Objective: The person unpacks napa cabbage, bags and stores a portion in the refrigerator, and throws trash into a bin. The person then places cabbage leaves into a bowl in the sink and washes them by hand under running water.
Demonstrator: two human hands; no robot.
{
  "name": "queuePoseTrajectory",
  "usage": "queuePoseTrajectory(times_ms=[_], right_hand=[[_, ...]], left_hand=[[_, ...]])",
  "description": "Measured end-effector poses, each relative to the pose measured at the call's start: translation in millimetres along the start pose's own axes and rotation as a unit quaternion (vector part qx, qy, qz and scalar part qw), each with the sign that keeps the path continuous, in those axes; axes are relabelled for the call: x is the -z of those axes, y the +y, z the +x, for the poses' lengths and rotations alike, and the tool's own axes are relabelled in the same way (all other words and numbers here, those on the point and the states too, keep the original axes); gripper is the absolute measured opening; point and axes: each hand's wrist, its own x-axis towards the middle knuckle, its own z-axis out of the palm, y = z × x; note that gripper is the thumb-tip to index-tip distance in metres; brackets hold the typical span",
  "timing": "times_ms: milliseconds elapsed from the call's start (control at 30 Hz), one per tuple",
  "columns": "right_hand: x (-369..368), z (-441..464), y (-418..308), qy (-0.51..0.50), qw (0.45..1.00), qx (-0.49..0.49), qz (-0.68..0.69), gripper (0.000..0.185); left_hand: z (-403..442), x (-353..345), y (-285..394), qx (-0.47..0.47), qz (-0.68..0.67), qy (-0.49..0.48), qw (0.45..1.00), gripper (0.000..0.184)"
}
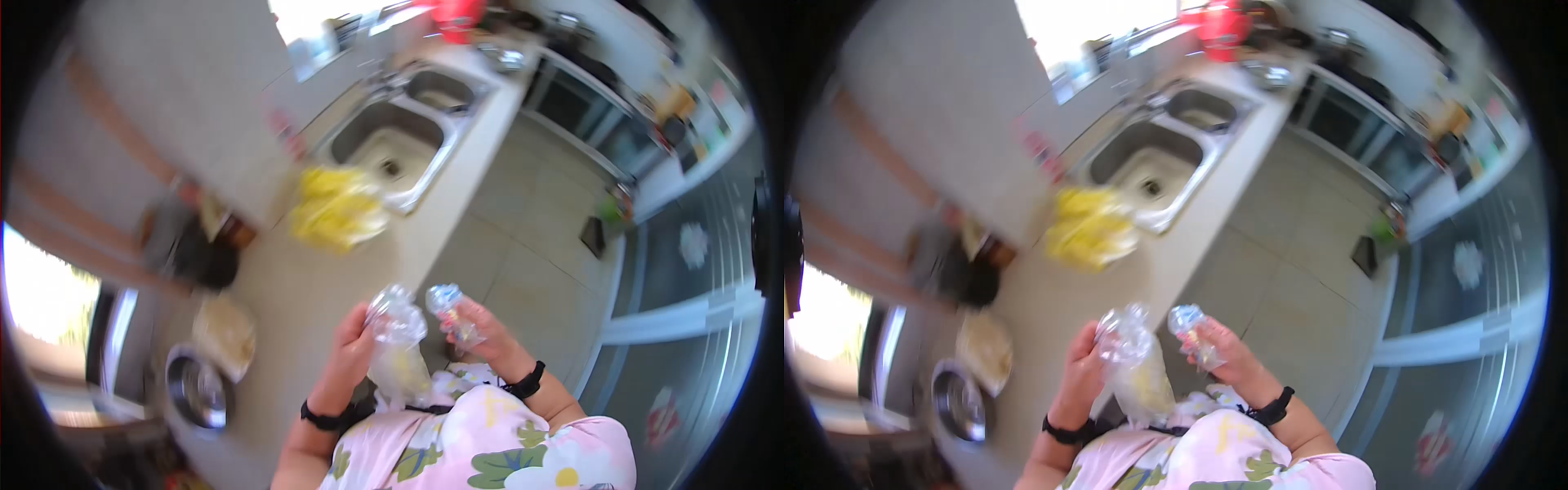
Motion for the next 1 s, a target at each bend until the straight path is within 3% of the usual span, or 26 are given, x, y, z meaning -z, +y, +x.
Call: queuePoseTrajectory(times_ms=[200, 400, 533, 833, 1000], right_hand=[[149, -69, -91, 0.151, 0.975, 0.149, 0.063, 0.031], [250, -142, -205, 0.169, 0.933, 0.306, 0.084, 0.049], [308, -178, -287, 0.214, 0.895, 0.381, 0.094, 0.049], [460, -164, -454, 0.343, 0.792, 0.493, 0.113, 0.045], [540, -158, -578, 0.401, 0.760, 0.499, 0.115, 0.040]], left_hand=[[125, -134, -60, 0.092, -0.025, -0.067, 0.993, 0.006], [252, -268, -114, 0.134, -0.018, -0.089, 0.987, 0.007], [324, -349, -136, 0.144, -0.014, -0.124, 0.982, 0.009], [517, -503, -213, 0.190, 0.022, -0.180, 0.965, 0.008], [621, -600, -247, 0.237, 0.019, -0.188, 0.953, 0.008]])
